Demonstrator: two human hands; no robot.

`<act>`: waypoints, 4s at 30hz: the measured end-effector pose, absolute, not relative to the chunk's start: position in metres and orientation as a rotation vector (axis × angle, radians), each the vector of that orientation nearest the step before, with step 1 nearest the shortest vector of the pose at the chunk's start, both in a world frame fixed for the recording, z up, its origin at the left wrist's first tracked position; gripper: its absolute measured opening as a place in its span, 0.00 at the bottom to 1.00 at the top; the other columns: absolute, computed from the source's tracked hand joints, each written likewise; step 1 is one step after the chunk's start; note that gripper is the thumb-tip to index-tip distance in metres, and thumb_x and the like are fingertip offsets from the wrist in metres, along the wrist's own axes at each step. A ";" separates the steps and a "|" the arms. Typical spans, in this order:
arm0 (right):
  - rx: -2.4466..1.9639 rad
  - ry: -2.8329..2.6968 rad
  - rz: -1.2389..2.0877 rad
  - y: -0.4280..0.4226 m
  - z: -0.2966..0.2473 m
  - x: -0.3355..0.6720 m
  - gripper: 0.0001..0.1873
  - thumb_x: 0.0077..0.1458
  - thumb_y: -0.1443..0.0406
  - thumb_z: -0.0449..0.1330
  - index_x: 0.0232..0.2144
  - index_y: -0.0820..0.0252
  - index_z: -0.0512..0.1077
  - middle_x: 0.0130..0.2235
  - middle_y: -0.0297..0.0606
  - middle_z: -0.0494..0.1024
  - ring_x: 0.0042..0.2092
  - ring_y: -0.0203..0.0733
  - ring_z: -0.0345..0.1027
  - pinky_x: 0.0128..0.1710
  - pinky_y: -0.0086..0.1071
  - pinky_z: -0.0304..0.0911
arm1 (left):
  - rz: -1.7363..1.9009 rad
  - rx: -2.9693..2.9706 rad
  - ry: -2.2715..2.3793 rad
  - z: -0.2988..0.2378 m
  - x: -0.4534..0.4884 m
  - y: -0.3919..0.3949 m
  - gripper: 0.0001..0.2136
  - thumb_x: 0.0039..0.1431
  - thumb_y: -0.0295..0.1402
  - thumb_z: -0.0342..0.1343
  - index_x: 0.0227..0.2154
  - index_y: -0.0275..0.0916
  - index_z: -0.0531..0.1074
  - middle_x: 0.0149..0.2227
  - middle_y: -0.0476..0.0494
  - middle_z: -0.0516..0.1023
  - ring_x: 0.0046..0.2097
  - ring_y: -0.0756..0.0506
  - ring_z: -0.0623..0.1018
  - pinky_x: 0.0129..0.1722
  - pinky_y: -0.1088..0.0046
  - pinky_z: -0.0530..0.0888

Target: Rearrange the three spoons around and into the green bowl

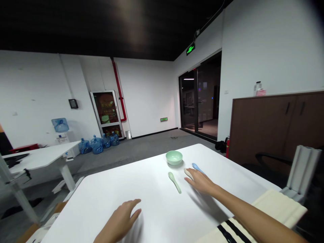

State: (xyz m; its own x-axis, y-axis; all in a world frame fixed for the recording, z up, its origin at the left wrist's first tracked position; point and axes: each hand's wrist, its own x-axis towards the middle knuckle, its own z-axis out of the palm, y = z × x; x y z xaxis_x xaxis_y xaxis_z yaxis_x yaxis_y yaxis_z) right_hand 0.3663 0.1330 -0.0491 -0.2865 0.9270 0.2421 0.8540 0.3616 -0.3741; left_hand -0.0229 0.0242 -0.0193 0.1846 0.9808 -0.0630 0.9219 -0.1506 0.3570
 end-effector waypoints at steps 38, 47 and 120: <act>-2.075 -1.945 0.081 0.265 -0.019 0.325 0.18 0.56 0.56 0.54 0.39 0.63 0.74 0.42 0.50 0.77 0.43 0.49 0.72 0.35 0.31 0.60 | 0.282 2.123 1.828 -0.022 -0.028 0.026 0.26 0.60 0.54 0.43 0.57 0.50 0.65 0.58 0.48 0.71 0.58 0.40 0.69 0.57 0.62 0.65; -2.120 -1.944 0.121 0.289 -0.040 0.299 0.16 0.53 0.58 0.58 0.40 0.62 0.75 0.45 0.50 0.78 0.47 0.51 0.73 0.39 0.33 0.63 | 0.254 2.112 1.838 -0.020 -0.028 0.028 0.25 0.61 0.52 0.43 0.57 0.51 0.66 0.58 0.48 0.71 0.59 0.40 0.69 0.58 0.62 0.65; -2.112 -2.075 0.262 0.320 -0.060 0.310 0.24 0.53 0.53 0.57 0.47 0.61 0.73 0.49 0.50 0.75 0.49 0.51 0.70 0.41 0.35 0.63 | 0.269 2.123 1.839 -0.022 -0.030 0.031 0.24 0.61 0.51 0.44 0.57 0.51 0.66 0.57 0.49 0.72 0.58 0.41 0.70 0.57 0.63 0.65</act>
State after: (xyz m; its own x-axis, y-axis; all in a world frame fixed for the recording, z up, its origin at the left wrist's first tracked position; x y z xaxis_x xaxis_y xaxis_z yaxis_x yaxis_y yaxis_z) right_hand 0.3102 0.3201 -0.0597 0.0170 0.9998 -0.0066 0.9700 -0.0181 -0.2423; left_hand -0.0299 0.0309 -0.0224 0.1540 0.9859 -0.0653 0.9259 -0.1210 0.3578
